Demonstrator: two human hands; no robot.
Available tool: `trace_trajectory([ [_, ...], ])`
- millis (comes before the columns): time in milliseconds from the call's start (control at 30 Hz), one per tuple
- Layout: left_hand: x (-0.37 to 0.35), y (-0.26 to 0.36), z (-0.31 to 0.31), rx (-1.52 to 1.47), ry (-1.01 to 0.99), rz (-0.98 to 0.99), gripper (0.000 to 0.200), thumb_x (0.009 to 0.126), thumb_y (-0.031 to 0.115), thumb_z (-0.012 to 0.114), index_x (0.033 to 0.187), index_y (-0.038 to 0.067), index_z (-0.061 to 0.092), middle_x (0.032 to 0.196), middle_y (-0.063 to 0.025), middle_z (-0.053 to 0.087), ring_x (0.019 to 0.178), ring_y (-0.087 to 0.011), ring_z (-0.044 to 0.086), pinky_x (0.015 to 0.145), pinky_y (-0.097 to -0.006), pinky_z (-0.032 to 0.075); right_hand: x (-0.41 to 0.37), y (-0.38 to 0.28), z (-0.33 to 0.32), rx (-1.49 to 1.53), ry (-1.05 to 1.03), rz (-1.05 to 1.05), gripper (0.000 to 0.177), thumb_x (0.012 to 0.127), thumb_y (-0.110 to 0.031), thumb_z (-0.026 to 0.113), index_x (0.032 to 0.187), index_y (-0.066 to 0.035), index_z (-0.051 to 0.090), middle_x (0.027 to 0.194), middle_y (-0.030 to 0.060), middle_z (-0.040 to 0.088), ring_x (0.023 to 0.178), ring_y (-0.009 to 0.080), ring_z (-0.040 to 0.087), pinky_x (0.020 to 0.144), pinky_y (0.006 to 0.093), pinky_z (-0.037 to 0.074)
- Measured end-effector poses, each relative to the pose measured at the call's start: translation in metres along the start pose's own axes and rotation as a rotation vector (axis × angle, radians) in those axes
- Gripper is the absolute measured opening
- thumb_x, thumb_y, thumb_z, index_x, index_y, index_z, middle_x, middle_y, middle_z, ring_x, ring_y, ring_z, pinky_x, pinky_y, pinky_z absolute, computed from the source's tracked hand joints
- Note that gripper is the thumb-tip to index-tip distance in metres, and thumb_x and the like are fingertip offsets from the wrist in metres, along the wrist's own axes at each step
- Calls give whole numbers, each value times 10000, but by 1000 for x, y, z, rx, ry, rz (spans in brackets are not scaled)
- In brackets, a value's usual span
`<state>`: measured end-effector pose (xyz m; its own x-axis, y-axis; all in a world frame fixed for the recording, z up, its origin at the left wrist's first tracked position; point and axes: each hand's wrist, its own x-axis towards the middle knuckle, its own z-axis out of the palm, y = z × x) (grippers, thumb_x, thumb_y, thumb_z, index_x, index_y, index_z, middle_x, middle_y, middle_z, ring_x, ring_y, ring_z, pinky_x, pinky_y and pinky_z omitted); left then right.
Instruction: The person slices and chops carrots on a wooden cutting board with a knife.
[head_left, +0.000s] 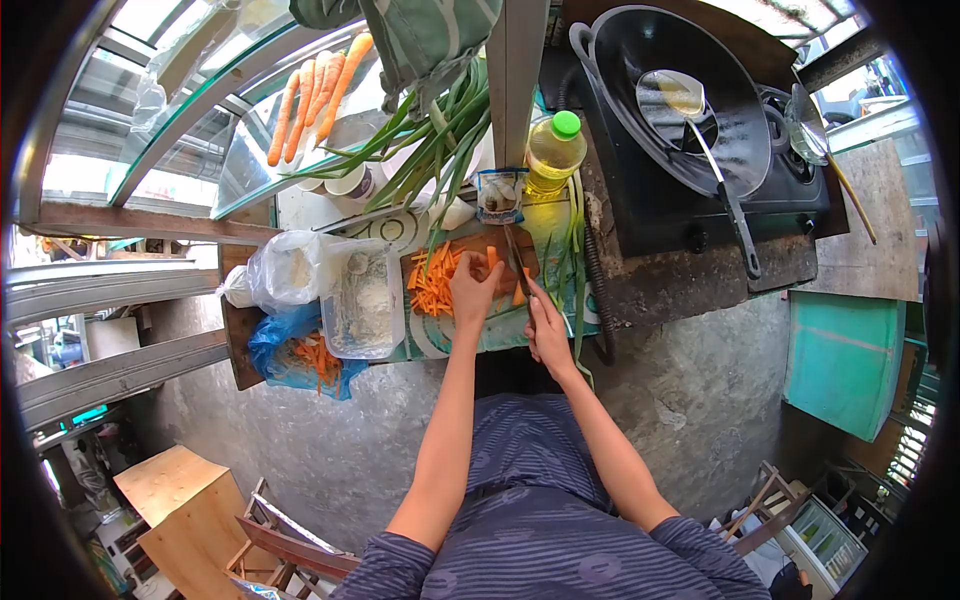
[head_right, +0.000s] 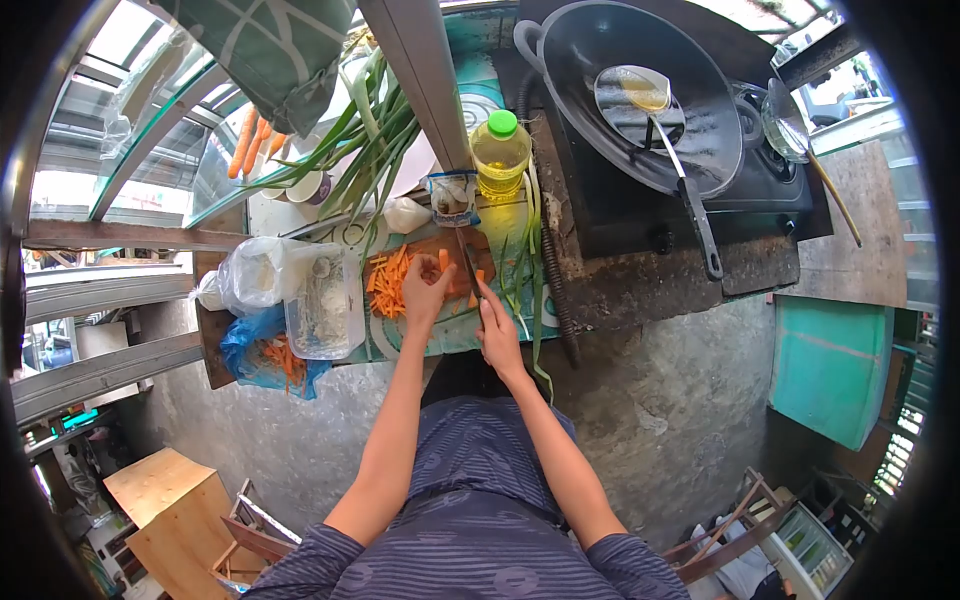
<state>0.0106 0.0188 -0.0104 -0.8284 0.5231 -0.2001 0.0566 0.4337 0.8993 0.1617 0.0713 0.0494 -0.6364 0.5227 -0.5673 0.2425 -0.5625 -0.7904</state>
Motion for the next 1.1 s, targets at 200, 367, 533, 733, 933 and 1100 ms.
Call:
trace_trajectory([
  [200,-12,37,-9,-563,-226,-278,196,910,233,609,1026,84,559,733,19,499,549,-73,452,447,-193,338,-4,-12,-4,59,-19,-26,394,1008,-268,441,1373,-122,468,644,-31,454,470,46,393,393,195,334],
  [367,-19,55,-23,-1095,-494,-654,174,960,299,490,970,134,542,642,41,339,519,-83,352,417,-197,260,-21,-31,-5,83,-148,-133,371,972,-173,496,1336,-96,488,683,-22,511,557,45,451,471,174,346],
  [533,-25,70,-13,-1326,-397,-753,191,963,293,443,884,131,505,632,39,378,513,-94,361,397,-219,258,-41,-44,12,-105,-109,-303,431,976,-142,520,1400,-120,443,652,-34,438,548,48,350,521,194,305],
  [733,-34,102,-13,-1433,-334,-766,177,942,244,407,824,130,473,614,23,395,476,-113,336,362,-257,256,-58,-60,18,-320,-107,-346,505,961,-159,550,1446,-175,408,595,-24,389,554,54,330,521,221,303],
  [933,-46,127,-13,-1509,-403,-705,190,933,241,396,785,137,454,583,15,381,438,-113,312,337,-265,243,-63,-62,17,-369,-53,-522,471,936,-184,575,1397,-207,484,547,23,348,508,88,274,498,263,302],
  [1100,-49,143,-15,-1359,-435,-667,210,904,299,416,727,189,435,570,39,340,461,-95,298,381,-257,210,-75,-76,17,-357,-60,-549,466,932,-150,573,1389,-201,495,575,22,357,521,91,261,499,261,303],
])
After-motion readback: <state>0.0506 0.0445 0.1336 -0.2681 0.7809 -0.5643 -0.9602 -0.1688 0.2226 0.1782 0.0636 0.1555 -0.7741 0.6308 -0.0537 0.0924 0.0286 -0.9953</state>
